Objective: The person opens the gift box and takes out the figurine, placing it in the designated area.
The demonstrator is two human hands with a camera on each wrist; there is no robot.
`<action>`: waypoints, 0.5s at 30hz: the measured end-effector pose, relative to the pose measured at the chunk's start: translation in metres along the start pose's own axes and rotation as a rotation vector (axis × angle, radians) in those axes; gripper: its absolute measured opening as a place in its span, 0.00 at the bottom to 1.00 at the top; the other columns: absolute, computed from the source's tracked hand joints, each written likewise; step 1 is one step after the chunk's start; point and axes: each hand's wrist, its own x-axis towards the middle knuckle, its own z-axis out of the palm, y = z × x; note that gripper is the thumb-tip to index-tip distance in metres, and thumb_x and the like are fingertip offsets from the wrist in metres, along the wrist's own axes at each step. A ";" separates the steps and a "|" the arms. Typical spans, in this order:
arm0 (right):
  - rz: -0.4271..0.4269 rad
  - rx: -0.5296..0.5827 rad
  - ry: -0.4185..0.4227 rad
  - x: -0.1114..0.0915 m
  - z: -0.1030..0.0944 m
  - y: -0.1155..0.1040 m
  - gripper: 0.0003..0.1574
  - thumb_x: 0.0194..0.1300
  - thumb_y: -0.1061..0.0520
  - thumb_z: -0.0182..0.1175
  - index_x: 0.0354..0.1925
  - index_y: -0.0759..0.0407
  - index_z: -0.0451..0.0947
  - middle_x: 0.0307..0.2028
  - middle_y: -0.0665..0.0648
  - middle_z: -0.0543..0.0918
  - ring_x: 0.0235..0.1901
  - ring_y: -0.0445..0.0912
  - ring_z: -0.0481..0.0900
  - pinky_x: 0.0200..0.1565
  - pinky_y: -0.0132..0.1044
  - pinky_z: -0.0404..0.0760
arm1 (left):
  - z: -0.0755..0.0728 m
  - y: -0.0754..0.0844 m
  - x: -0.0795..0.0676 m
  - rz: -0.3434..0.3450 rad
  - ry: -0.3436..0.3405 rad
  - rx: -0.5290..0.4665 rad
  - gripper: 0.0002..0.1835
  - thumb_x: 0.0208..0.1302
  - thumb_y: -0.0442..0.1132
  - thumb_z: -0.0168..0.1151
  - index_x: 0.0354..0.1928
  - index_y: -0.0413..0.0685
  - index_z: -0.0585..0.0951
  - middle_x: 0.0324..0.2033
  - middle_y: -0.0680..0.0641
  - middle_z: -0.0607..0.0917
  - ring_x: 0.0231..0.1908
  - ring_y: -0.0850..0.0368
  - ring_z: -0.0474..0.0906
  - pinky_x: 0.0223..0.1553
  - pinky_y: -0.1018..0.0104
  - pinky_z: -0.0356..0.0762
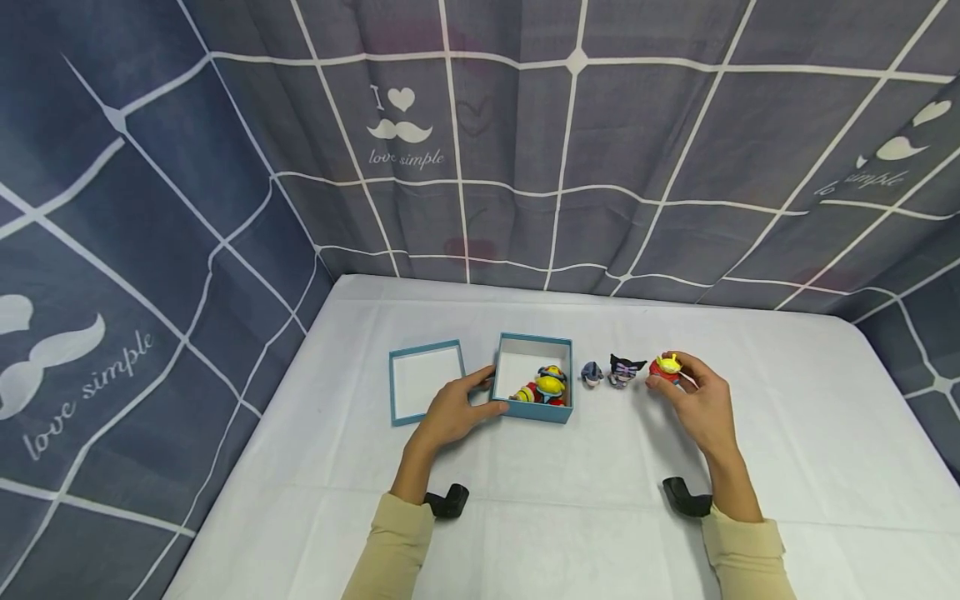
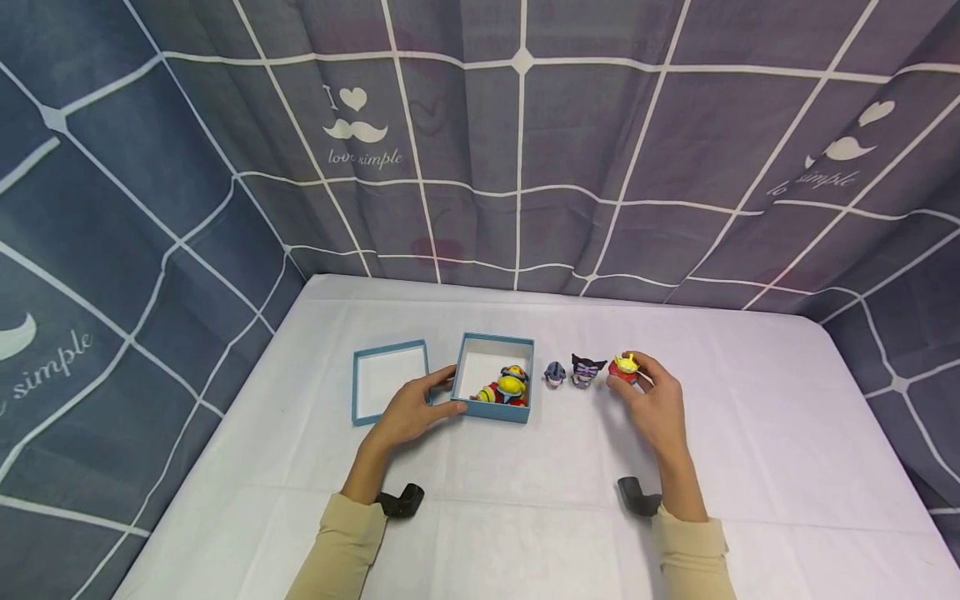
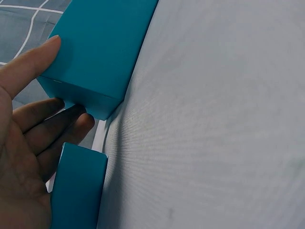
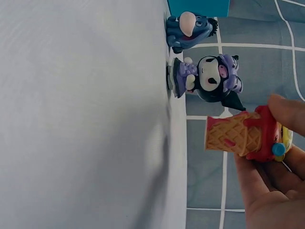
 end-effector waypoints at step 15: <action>0.078 0.012 -0.040 0.002 0.008 0.000 0.27 0.56 0.75 0.67 0.54 0.81 0.73 0.50 0.72 0.78 0.51 0.39 0.74 0.50 0.20 0.73 | 0.000 0.002 -0.001 0.001 0.001 0.004 0.39 0.61 0.54 0.69 0.72 0.50 0.69 0.59 0.44 0.80 0.66 0.45 0.67 0.63 0.43 0.64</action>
